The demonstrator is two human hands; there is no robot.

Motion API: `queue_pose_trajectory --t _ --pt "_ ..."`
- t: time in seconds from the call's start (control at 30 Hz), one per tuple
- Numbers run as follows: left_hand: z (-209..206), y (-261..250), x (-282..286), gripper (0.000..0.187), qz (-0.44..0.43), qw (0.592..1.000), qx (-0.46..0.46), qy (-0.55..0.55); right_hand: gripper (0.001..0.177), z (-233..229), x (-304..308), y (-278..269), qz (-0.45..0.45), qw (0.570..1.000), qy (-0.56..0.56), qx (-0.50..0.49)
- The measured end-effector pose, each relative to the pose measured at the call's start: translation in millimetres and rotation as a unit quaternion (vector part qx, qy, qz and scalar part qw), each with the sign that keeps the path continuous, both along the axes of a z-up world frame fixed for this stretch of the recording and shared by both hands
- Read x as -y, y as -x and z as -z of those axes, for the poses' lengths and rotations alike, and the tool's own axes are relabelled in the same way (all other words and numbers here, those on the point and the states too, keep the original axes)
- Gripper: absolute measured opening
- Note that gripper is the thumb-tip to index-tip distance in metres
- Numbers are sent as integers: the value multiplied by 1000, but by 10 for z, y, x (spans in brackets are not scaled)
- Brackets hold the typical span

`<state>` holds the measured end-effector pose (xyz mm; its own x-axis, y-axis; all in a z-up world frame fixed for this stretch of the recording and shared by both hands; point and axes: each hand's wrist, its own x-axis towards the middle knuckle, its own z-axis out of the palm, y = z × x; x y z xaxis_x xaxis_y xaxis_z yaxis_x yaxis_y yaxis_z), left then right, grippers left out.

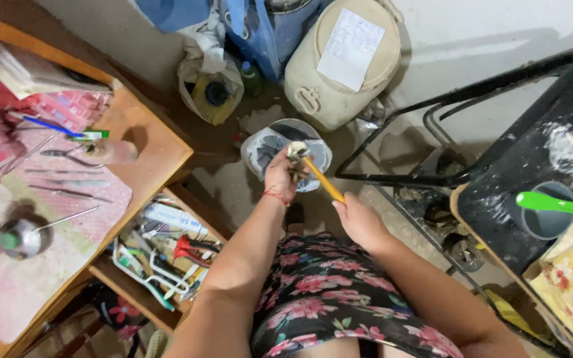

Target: The person retrieves a hammer and a small white object from a drawer, then uses the hammer to break the object over a trash bin. They then pick up a dental mold, retrieve a paintbrush and paint containers, and begin painting the mold with red and blue paint.

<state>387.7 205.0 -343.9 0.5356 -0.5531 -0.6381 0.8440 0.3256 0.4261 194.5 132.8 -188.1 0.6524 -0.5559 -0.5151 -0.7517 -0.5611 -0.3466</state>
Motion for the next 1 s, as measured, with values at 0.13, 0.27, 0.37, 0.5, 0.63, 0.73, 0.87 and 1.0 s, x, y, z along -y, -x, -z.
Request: queue_pose_trajectory --t 0.13,0.27,0.37,0.5,0.63,0.73,0.87,1.0 --pt "208 -41 -103 66 -9 999 25 -34 35 -320 138 -104 46 994 -32 91" --pt "199 -285 -120 57 57 994 -18 -95 31 -345 340 -147 102 977 -65 178" --pt "510 -308 -167 61 87 983 -37 -161 28 -421 309 -82 134 968 -89 194" --pt "507 -383 -273 52 98 975 -36 -197 26 -538 396 69 166 951 -111 236" --pt "-115 -435 -408 35 101 981 -15 -164 23 -766 379 321 211 923 -138 292" --pt "-254 -423 -479 23 70 978 42 -190 27 -838 349 627 215 922 -122 298" --pt "-1024 -202 -298 25 165 951 107 -238 27 -755 277 1301 293 913 -95 267" --pt "-526 -28 -44 33 332 885 232 -229 17 -1138 291 1955 421 860 -35 288"
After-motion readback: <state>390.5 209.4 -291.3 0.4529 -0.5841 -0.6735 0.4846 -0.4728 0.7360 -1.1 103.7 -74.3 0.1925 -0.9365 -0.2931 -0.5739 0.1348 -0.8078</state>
